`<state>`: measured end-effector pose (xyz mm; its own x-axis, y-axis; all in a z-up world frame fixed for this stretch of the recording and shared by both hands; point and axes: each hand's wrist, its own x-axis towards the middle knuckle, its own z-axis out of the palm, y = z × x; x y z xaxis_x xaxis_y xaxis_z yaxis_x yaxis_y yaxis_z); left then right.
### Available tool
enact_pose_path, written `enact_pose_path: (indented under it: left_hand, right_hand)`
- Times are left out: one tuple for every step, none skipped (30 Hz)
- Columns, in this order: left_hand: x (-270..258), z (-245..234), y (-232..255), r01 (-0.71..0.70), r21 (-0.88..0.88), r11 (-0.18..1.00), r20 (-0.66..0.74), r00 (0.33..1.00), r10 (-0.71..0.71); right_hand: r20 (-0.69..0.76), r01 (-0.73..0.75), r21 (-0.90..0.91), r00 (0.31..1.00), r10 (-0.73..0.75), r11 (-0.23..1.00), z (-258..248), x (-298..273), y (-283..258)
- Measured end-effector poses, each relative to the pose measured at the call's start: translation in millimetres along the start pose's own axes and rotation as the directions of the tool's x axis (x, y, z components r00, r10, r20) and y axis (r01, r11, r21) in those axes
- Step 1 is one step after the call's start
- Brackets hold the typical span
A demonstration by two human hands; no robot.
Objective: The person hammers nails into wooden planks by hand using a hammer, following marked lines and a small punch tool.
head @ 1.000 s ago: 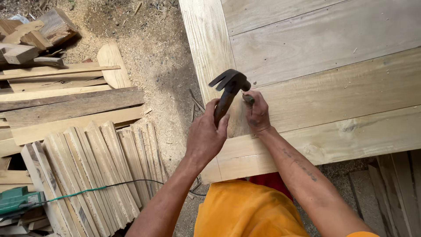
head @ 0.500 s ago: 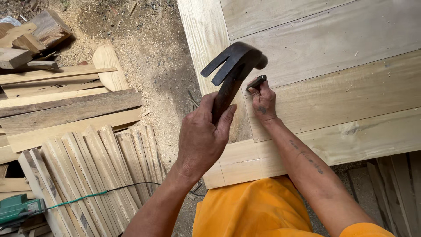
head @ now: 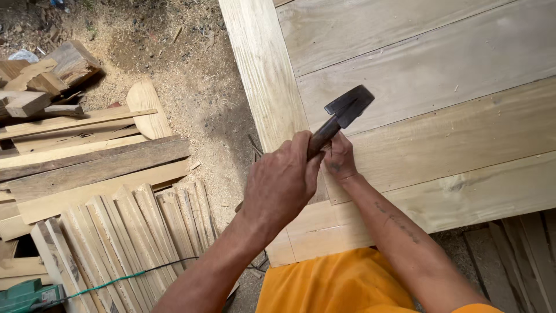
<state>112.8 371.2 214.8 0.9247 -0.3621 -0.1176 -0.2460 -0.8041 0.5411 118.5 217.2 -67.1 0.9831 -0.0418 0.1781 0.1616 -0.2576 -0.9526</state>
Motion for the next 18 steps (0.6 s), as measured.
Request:
enact_pose_path:
  left_hand:
    - [-12,-3,9,-0.12,-0.08,0.99,-0.151,0.983,0.107]
    - [-20,0,12,-0.254,-0.106,0.961,-0.271,0.938,0.218]
    - [-28,6,14,-0.389,-0.118,0.914,-0.385,0.866,0.319]
    - [-23,11,6,-0.368,-0.069,0.927,-0.36,0.876,0.32]
    - [-19,16,-3,-0.346,-0.018,0.938,-0.335,0.886,0.321]
    - [-7,20,-14,-0.164,0.076,0.984,-0.16,0.972,0.174]
    - [-3,24,-21,0.0,0.194,0.981,0.008,1.0,-0.001]
    - [-11,28,-21,0.084,0.153,0.985,0.064,0.993,-0.095]
    - [-17,34,-22,0.17,0.115,0.979,0.123,0.975,-0.184]
    - [-12,43,-33,0.26,0.089,0.962,0.189,0.943,-0.272]
    - [-11,51,-43,0.164,0.049,0.985,0.066,0.984,-0.167]
    - [-22,57,-41,0.059,0.006,0.998,-0.058,0.997,-0.059]
    - [-29,60,-39,-0.05,-0.024,0.998,-0.187,0.981,0.044]
    - [-28,63,-43,0.013,0.012,1.0,-0.117,0.993,-0.011]
    - [-22,65,-48,0.072,0.05,0.996,-0.049,0.996,-0.07]
    - [-18,60,-54,0.127,0.101,0.987,0.004,0.992,-0.128]
    - [-22,54,-55,0.257,-0.003,0.966,0.063,0.964,-0.257]
    - [-20,50,-56,0.364,-0.099,0.926,0.135,0.927,-0.35]
  right_hand:
    - [0.001,-0.01,0.079,1.0,0.01,0.997,-8,1,-4]
    - [0.036,-0.05,0.177,0.998,0.044,0.983,-8,-11,-6]
    - [0.052,-0.095,0.224,0.995,0.086,0.97,-8,-20,-5]
    - [0.035,-0.057,0.159,0.998,0.053,0.986,-2,-11,0]
    - [0.012,-0.007,0.062,1.0,0.006,0.998,2,-3,5]
    - [-0.01,0.03,-0.033,0.999,-0.031,0.999,2,4,8]
    - [-0.013,0.036,-0.058,0.999,-0.037,0.998,1,5,7]
    - [-0.014,0.037,-0.087,0.999,-0.038,0.996,-2,-3,2]
    - [-0.015,0.04,-0.115,0.999,-0.042,0.993,-4,-6,-1]
    - [-0.001,-0.002,0.023,1.0,0.002,1.0,2,-2,8]
    - [0.022,-0.058,0.203,0.998,0.054,0.977,12,1,16]
    - [0.054,-0.142,0.405,0.99,0.131,0.903,8,-3,14]
    - [0.026,-0.067,0.278,0.998,0.062,0.958,1,-2,13]
    - [0.028,0.002,0.16,1.0,-0.007,0.987,-1,-1,13]
    - [0.04,0.077,0.04,0.996,-0.078,0.996,-3,-3,11]
    - [0.028,0.052,-0.027,0.998,-0.051,0.998,-3,-4,8]
    - [0.014,0.026,-0.095,1.0,-0.025,0.995,-5,-9,3]
    - [-0.023,0.001,-0.168,1.0,-0.006,0.986,-5,-4,4]
